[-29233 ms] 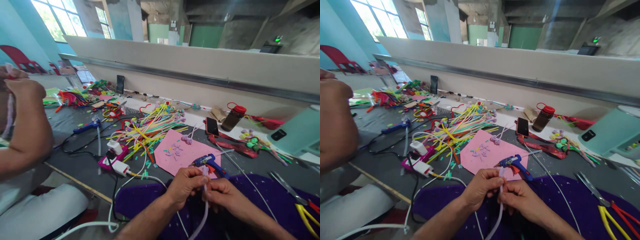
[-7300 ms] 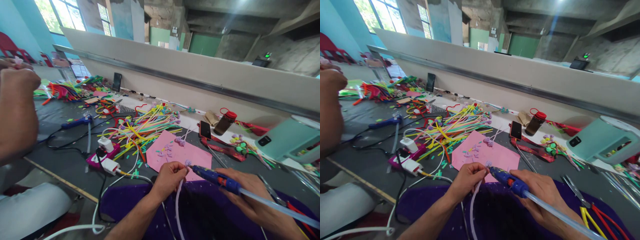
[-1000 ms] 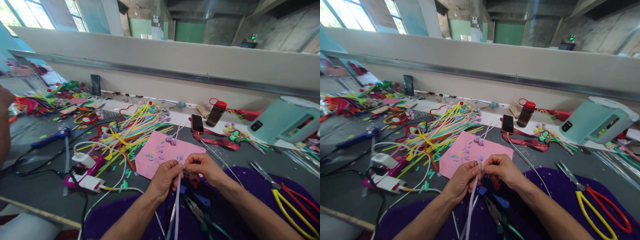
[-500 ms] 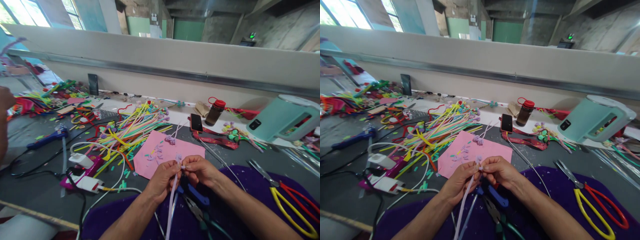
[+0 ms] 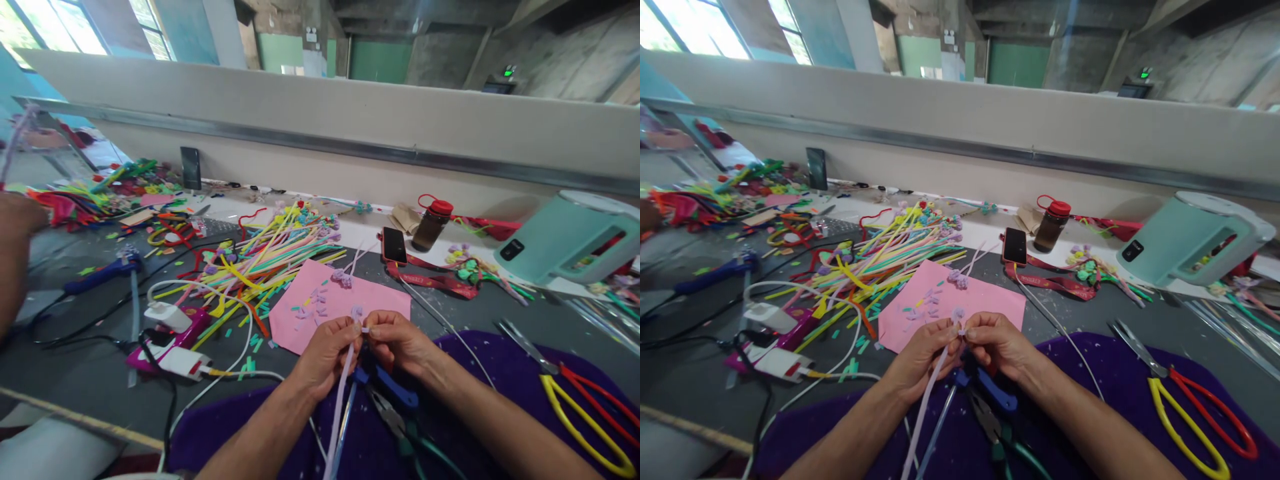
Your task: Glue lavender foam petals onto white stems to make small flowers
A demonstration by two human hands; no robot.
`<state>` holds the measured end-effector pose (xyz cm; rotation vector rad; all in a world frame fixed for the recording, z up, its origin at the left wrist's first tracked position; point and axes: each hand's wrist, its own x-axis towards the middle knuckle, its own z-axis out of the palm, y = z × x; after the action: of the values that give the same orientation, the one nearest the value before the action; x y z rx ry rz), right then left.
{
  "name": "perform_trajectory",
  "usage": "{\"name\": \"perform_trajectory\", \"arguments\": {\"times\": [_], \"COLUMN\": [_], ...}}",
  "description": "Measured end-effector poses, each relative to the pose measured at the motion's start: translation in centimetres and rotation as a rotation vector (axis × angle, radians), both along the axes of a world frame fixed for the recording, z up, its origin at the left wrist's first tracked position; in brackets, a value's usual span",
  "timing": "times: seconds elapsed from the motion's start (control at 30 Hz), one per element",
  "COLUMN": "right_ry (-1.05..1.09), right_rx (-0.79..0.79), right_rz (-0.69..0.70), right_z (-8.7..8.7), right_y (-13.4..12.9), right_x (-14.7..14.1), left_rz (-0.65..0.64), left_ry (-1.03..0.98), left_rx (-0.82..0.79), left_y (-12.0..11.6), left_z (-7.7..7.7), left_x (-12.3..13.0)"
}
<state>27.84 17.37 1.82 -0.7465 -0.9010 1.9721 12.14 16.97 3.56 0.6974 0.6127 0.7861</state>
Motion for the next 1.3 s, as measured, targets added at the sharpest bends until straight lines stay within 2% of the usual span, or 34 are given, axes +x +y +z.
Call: {"name": "perform_trajectory", "arguments": {"times": [0.23,0.47,0.57,0.67,0.83,0.97,1.07,1.3], "right_ry": [0.012,-0.004,-0.054,-0.21,-0.529,-0.759,-0.84,-0.882], "right_rx": [0.013,0.032,0.051,0.197,0.677,0.958,1.027,1.017], "right_rz": [0.01,0.022,0.033,-0.051,-0.154,-0.181,-0.151,-0.102], "right_z": [0.1,-0.2,0.4,1.8,3.9,4.6,5.2,6.5], "right_y": [-0.1,0.1,0.1,-0.2,-0.7,-0.8,-0.5,0.5], "right_x": [0.0,0.3,0.6,0.9,0.9,1.3,2.1,4.1], "left_rz": [0.018,0.0,-0.007,-0.039,-0.077,-0.074,-0.059,-0.098], "left_ry": [0.044,0.001,-0.016,-0.048,-0.092,-0.059,0.012,0.131], "left_rx": [0.016,0.048,0.02,-0.023,-0.074,-0.098,-0.115,-0.15], "left_y": [0.1,-0.1,-0.1,-0.1,0.0,0.0,0.1,0.3], "left_z": [-0.3,-0.6,-0.6,-0.6,-0.3,0.0,-0.2,-0.6], "left_x": [-0.1,0.1,0.1,-0.1,-0.2,-0.1,-0.1,-0.2]}}
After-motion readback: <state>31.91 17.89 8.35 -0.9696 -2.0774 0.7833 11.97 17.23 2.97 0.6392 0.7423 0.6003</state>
